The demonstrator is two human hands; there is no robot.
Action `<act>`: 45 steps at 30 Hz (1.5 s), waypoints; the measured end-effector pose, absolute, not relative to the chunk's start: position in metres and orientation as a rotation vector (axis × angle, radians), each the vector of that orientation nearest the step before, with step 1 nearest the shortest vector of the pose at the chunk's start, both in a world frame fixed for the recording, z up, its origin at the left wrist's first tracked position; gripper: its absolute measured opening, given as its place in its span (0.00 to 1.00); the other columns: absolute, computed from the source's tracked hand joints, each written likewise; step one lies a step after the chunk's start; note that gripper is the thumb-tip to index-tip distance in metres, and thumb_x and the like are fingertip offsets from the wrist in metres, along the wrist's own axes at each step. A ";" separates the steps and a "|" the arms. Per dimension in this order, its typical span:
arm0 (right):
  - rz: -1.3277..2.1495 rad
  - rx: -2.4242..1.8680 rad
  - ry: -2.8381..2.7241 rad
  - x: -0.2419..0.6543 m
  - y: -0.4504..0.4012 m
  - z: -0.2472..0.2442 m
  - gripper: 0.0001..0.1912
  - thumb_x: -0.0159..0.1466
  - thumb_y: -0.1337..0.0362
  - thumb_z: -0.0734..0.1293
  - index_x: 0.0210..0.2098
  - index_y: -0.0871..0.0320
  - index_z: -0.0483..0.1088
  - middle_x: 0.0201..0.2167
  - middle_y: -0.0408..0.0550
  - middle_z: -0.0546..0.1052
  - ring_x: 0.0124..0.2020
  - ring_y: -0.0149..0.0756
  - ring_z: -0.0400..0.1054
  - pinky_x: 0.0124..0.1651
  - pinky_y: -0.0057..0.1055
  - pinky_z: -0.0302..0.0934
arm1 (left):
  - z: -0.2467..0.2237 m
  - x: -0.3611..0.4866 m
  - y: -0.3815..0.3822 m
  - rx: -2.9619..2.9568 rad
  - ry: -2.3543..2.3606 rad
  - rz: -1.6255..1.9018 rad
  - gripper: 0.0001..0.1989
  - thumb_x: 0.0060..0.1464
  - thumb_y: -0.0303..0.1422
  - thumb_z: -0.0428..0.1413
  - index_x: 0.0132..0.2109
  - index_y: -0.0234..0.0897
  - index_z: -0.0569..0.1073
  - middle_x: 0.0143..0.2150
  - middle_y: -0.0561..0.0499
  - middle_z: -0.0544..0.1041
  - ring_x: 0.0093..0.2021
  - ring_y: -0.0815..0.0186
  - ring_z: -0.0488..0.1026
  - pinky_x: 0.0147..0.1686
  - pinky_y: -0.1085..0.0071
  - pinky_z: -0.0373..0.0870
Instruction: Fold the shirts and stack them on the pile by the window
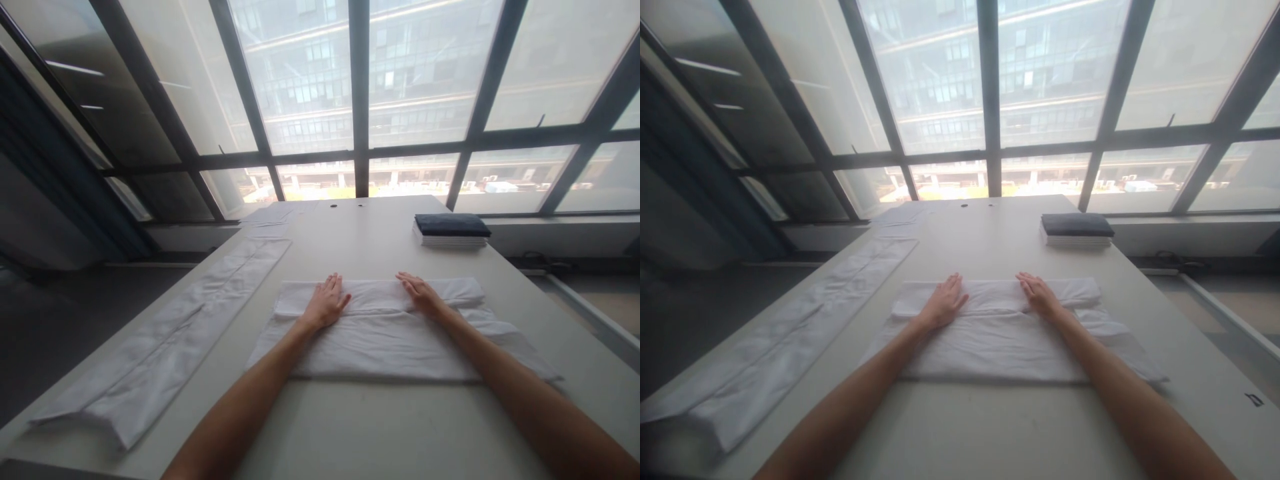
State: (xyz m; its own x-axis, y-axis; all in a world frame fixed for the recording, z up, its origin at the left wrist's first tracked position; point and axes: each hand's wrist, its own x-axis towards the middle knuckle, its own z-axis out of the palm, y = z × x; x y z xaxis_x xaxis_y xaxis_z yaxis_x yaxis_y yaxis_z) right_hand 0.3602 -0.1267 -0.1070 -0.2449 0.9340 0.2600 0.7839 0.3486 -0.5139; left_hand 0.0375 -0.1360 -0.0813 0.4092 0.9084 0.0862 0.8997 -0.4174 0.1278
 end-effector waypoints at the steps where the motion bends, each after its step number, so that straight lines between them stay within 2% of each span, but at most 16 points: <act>1: 0.372 -1.493 -2.052 0.361 -0.126 -0.107 0.28 0.73 0.59 0.49 0.63 0.61 0.68 0.65 0.58 0.68 0.68 0.43 0.59 0.71 0.45 0.49 | -0.081 0.040 -0.137 2.606 1.653 0.260 0.36 0.70 0.50 0.35 0.74 0.31 0.49 0.76 0.38 0.48 0.75 0.54 0.43 0.70 0.52 0.44; 3: 0.324 -1.505 -2.053 0.361 -0.126 -0.108 0.27 0.71 0.60 0.53 0.64 0.63 0.67 0.65 0.59 0.68 0.68 0.43 0.60 0.70 0.42 0.51 | -0.080 0.045 -0.140 2.658 1.579 0.273 0.35 0.69 0.53 0.36 0.75 0.39 0.48 0.76 0.43 0.47 0.76 0.53 0.41 0.70 0.48 0.43; 7: 0.193 -1.560 -2.221 0.356 -0.130 -0.107 0.27 0.69 0.61 0.58 0.65 0.62 0.65 0.67 0.58 0.65 0.70 0.46 0.56 0.71 0.47 0.47 | -0.084 0.052 -0.145 2.650 1.453 0.151 0.35 0.67 0.58 0.38 0.75 0.50 0.50 0.77 0.46 0.45 0.76 0.48 0.36 0.69 0.41 0.38; 10: 0.161 -1.598 -2.264 0.353 -0.132 -0.106 0.26 0.71 0.61 0.57 0.65 0.60 0.65 0.68 0.57 0.64 0.70 0.45 0.55 0.71 0.47 0.46 | -0.086 0.054 -0.147 2.624 1.446 0.153 0.35 0.67 0.57 0.38 0.74 0.52 0.50 0.77 0.46 0.44 0.76 0.48 0.34 0.69 0.41 0.36; 14: 0.183 -1.622 -2.259 0.354 -0.131 -0.104 0.26 0.72 0.60 0.55 0.65 0.61 0.65 0.68 0.58 0.64 0.70 0.44 0.54 0.72 0.45 0.46 | -0.083 0.052 -0.145 2.608 1.441 0.135 0.35 0.67 0.57 0.39 0.75 0.50 0.49 0.77 0.45 0.42 0.76 0.48 0.33 0.69 0.40 0.34; 18: 0.200 -1.611 -2.244 0.355 -0.131 -0.104 0.26 0.72 0.60 0.56 0.65 0.63 0.65 0.67 0.60 0.64 0.70 0.46 0.55 0.71 0.45 0.47 | -0.067 0.037 -0.140 2.572 1.272 0.039 0.38 0.64 0.57 0.48 0.74 0.49 0.52 0.77 0.44 0.40 0.76 0.45 0.31 0.69 0.41 0.36; 21: 0.204 -1.516 -2.175 0.354 -0.133 -0.104 0.24 0.70 0.61 0.58 0.61 0.62 0.69 0.64 0.61 0.68 0.66 0.47 0.61 0.68 0.45 0.53 | -0.048 0.017 -0.134 2.558 1.090 0.028 0.34 0.60 0.49 0.59 0.70 0.51 0.61 0.76 0.46 0.48 0.76 0.48 0.38 0.70 0.48 0.42; 24: 0.190 -1.388 -2.116 0.356 -0.136 -0.095 0.17 0.67 0.62 0.61 0.51 0.58 0.76 0.55 0.58 0.76 0.58 0.47 0.68 0.63 0.43 0.60 | -0.031 -0.005 -0.129 2.553 1.046 0.111 0.27 0.54 0.39 0.66 0.59 0.46 0.72 0.69 0.45 0.61 0.70 0.52 0.55 0.67 0.59 0.54; 27: 0.270 -1.286 -2.205 0.367 -0.141 -0.075 0.11 0.65 0.61 0.64 0.40 0.54 0.78 0.44 0.54 0.78 0.49 0.47 0.71 0.57 0.43 0.64 | -0.023 -0.025 -0.126 2.519 1.186 0.023 0.21 0.45 0.33 0.68 0.47 0.42 0.74 0.56 0.47 0.69 0.59 0.55 0.67 0.60 0.63 0.63; 30: 0.467 -1.274 -2.341 0.393 -0.147 -0.054 0.09 0.62 0.59 0.67 0.37 0.54 0.77 0.41 0.52 0.76 0.46 0.46 0.71 0.52 0.39 0.65 | -0.022 -0.045 -0.129 2.429 1.318 -0.169 0.18 0.41 0.32 0.68 0.42 0.42 0.75 0.48 0.50 0.70 0.53 0.57 0.69 0.53 0.68 0.68; 35: 0.524 -1.455 -2.486 0.446 -0.157 -0.045 0.15 0.58 0.56 0.70 0.43 0.53 0.76 0.44 0.52 0.75 0.47 0.47 0.71 0.51 0.38 0.64 | -0.023 -0.083 -0.145 2.445 1.197 0.082 0.10 0.51 0.39 0.63 0.40 0.42 0.75 0.47 0.50 0.71 0.52 0.58 0.69 0.56 0.68 0.65; 38: 0.412 -1.565 -2.498 0.468 -0.161 -0.051 0.12 0.57 0.59 0.69 0.40 0.53 0.76 0.43 0.52 0.76 0.45 0.48 0.71 0.50 0.39 0.64 | -0.024 -0.110 -0.152 2.416 1.211 0.232 0.13 0.55 0.45 0.60 0.42 0.41 0.77 0.48 0.47 0.74 0.52 0.57 0.70 0.57 0.65 0.65; 42: 0.267 -1.564 -2.463 0.480 -0.164 -0.060 0.07 0.61 0.60 0.65 0.36 0.53 0.75 0.41 0.52 0.77 0.42 0.46 0.71 0.48 0.40 0.63 | -0.031 -0.136 -0.156 2.368 1.261 0.381 0.15 0.60 0.47 0.56 0.42 0.41 0.79 0.48 0.46 0.76 0.49 0.58 0.73 0.55 0.64 0.67; 45: 0.206 -1.509 -2.423 0.483 -0.163 -0.059 0.11 0.65 0.59 0.62 0.31 0.54 0.74 0.37 0.53 0.78 0.39 0.45 0.71 0.47 0.40 0.63 | -0.033 -0.141 -0.155 2.333 1.274 0.501 0.18 0.62 0.48 0.54 0.38 0.40 0.79 0.46 0.46 0.78 0.46 0.59 0.74 0.52 0.65 0.69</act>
State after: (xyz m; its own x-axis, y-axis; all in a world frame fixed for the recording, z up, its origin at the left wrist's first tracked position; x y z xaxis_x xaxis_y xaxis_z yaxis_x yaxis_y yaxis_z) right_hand 0.4827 -0.1630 -0.0594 -0.4158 0.8954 0.1593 0.8556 0.4445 -0.2653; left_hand -0.1414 -0.1547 -0.0328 0.5115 0.8527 0.1056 0.6962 -0.4834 0.5307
